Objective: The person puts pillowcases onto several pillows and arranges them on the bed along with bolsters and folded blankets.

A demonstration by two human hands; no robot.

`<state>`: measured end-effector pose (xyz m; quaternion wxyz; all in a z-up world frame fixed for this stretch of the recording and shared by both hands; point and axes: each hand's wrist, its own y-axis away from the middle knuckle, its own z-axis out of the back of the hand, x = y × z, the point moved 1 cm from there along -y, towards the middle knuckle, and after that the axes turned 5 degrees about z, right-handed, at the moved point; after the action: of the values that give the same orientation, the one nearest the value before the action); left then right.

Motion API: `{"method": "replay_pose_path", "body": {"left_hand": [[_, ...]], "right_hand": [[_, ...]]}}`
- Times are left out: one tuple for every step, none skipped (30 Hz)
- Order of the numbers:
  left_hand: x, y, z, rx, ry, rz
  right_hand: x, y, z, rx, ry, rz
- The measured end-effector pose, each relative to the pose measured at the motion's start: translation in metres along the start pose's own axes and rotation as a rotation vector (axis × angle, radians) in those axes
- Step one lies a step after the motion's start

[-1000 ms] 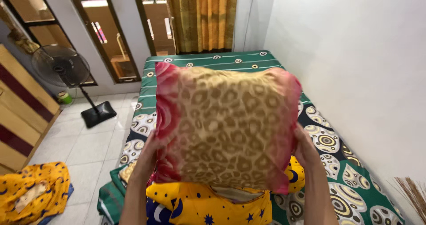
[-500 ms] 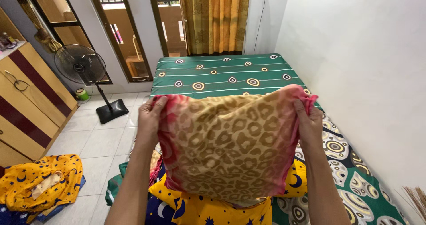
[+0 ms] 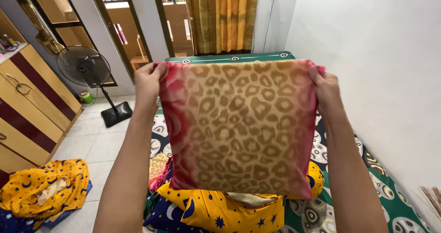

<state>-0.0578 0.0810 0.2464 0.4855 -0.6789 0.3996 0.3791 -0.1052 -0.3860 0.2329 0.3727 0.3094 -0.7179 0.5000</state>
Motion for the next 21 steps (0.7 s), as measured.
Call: {"method": "replay_pose_path", "body": {"left_hand": [[0.008, -0.013, -0.009, -0.007, 0.073, -0.003], [0.010, -0.025, -0.016, -0.012, 0.147, -0.008], [0.007, -0.034, -0.020, -0.024, 0.189, -0.058], [0.000, -0.040, -0.024, -0.037, 0.234, -0.112], [-0.008, -0.042, -0.028, -0.050, 0.279, -0.165], [-0.014, -0.036, -0.023, -0.010, 0.262, -0.138], [-0.018, -0.026, -0.013, 0.030, 0.245, -0.110], [-0.018, -0.017, -0.006, 0.074, 0.233, -0.093], [-0.010, -0.008, -0.002, 0.086, 0.202, -0.052], [0.004, 0.003, 0.006, 0.094, 0.172, -0.010], [0.027, 0.017, 0.016, 0.104, 0.087, 0.013], [0.055, 0.030, 0.026, 0.114, 0.001, 0.034], [0.089, 0.046, 0.040, 0.043, -0.149, 0.190], [0.122, 0.062, 0.055, 0.099, -0.283, 0.225], [0.159, 0.092, 0.070, 0.139, -0.140, 0.282], [0.194, 0.113, 0.082, 0.190, -0.122, 0.300], [0.227, 0.134, 0.090, 0.184, -0.092, 0.365], [0.253, 0.159, 0.102, 0.166, -0.147, 0.432], [0.272, 0.174, 0.111, 0.147, -0.203, 0.499], [0.283, 0.177, 0.116, 0.162, -0.165, 0.546], [0.288, 0.183, 0.118, 0.177, -0.126, 0.593]], "right_hand": [[-0.005, -0.014, -0.004, -0.003, -0.013, -0.005], [-0.005, -0.024, -0.005, -0.007, -0.026, -0.007], [0.000, -0.028, -0.003, -0.011, -0.045, 0.034], [0.011, -0.031, -0.002, -0.014, -0.064, 0.077], [0.025, -0.032, 0.000, -0.016, -0.084, 0.121], [0.037, -0.026, 0.007, 0.007, -0.080, 0.124], [0.048, -0.016, 0.017, 0.030, -0.076, 0.127], [0.053, -0.007, 0.025, 0.055, -0.074, 0.141], [0.048, 0.005, 0.031, 0.076, -0.035, 0.174], [0.037, 0.021, 0.042, 0.100, 0.004, 0.205], [0.018, 0.038, 0.052, 0.124, 0.044, 0.236], [-0.009, 0.057, 0.063, 0.087, 0.176, 0.171], [-0.038, 0.079, 0.078, 0.049, 0.307, 0.105], [-0.070, 0.099, 0.095, -0.077, 0.654, -0.182], [-0.107, 0.121, 0.103, -0.013, 0.485, -0.152], [-0.140, 0.154, 0.116, -0.006, 0.378, -0.255], [-0.169, 0.180, 0.125, 0.043, 0.252, -0.343], [-0.194, 0.208, 0.131, -0.023, 0.275, -0.488], [-0.212, 0.225, 0.137, -0.089, 0.296, -0.634], [-0.222, 0.229, 0.143, -0.098, 0.177, -0.627], [-0.227, 0.237, 0.147, -0.108, 0.057, -0.619]]}}
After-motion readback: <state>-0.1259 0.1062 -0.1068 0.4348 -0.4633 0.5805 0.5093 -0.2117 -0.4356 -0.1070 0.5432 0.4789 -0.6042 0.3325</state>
